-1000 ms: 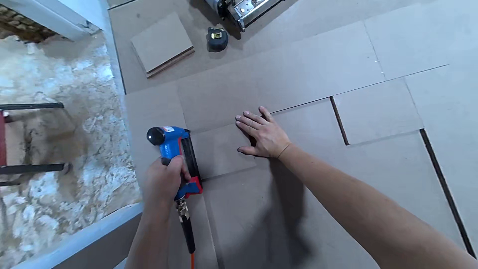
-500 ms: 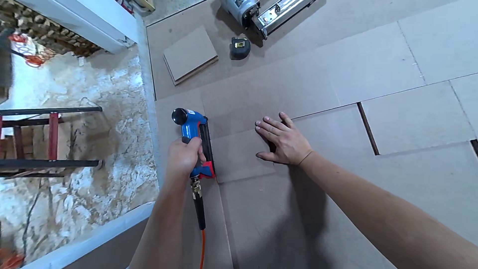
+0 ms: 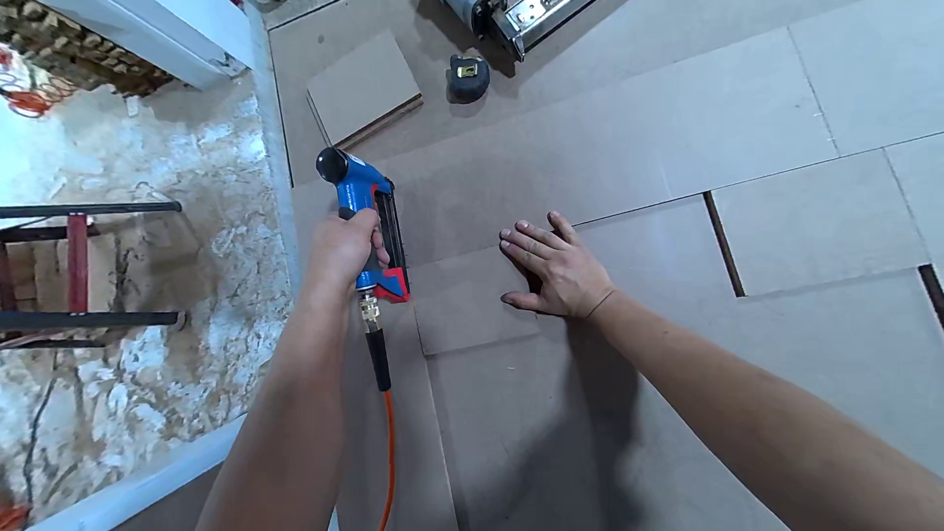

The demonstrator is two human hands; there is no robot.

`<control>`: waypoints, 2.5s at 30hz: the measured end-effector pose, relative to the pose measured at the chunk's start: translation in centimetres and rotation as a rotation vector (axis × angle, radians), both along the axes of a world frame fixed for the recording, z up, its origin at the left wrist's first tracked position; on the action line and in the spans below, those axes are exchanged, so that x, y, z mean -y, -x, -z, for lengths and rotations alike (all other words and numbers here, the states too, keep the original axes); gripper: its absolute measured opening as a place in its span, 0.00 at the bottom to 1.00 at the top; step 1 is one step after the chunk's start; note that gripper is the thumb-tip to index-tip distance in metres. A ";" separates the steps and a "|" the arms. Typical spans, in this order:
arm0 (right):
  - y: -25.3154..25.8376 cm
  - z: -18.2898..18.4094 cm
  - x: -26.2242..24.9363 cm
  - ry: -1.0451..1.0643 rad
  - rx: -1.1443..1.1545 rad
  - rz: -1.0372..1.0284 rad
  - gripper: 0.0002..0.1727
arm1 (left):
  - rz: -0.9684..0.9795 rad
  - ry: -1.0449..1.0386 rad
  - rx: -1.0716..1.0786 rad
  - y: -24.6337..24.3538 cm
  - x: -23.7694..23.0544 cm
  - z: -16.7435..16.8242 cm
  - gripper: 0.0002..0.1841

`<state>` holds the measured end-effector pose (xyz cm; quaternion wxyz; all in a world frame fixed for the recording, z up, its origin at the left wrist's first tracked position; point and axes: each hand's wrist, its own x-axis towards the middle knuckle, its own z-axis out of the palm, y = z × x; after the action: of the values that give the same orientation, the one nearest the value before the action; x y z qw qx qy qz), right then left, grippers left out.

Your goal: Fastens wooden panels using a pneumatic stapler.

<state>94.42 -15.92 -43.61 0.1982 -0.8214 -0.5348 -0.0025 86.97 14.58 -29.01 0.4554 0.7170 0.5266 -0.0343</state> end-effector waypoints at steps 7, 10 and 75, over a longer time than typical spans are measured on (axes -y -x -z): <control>-0.1 -0.2 0.0 0.013 -0.017 0.000 0.49 | 0.004 0.004 0.015 -1.5 -1.0 0.0 0.12; -0.1 -0.2 0.0 0.009 -0.015 -0.001 0.49 | 0.009 0.003 0.010 -2.1 -1.6 0.0 0.12; 0.0 0.1 -0.1 -0.030 -0.077 0.108 0.55 | 1.332 -0.537 -0.231 -0.1 0.0 -1.1 0.09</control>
<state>94.40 -15.79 -43.68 0.2305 -0.8455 -0.4816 0.0104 87.10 14.54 -27.94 0.0877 0.9644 0.0134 -0.2491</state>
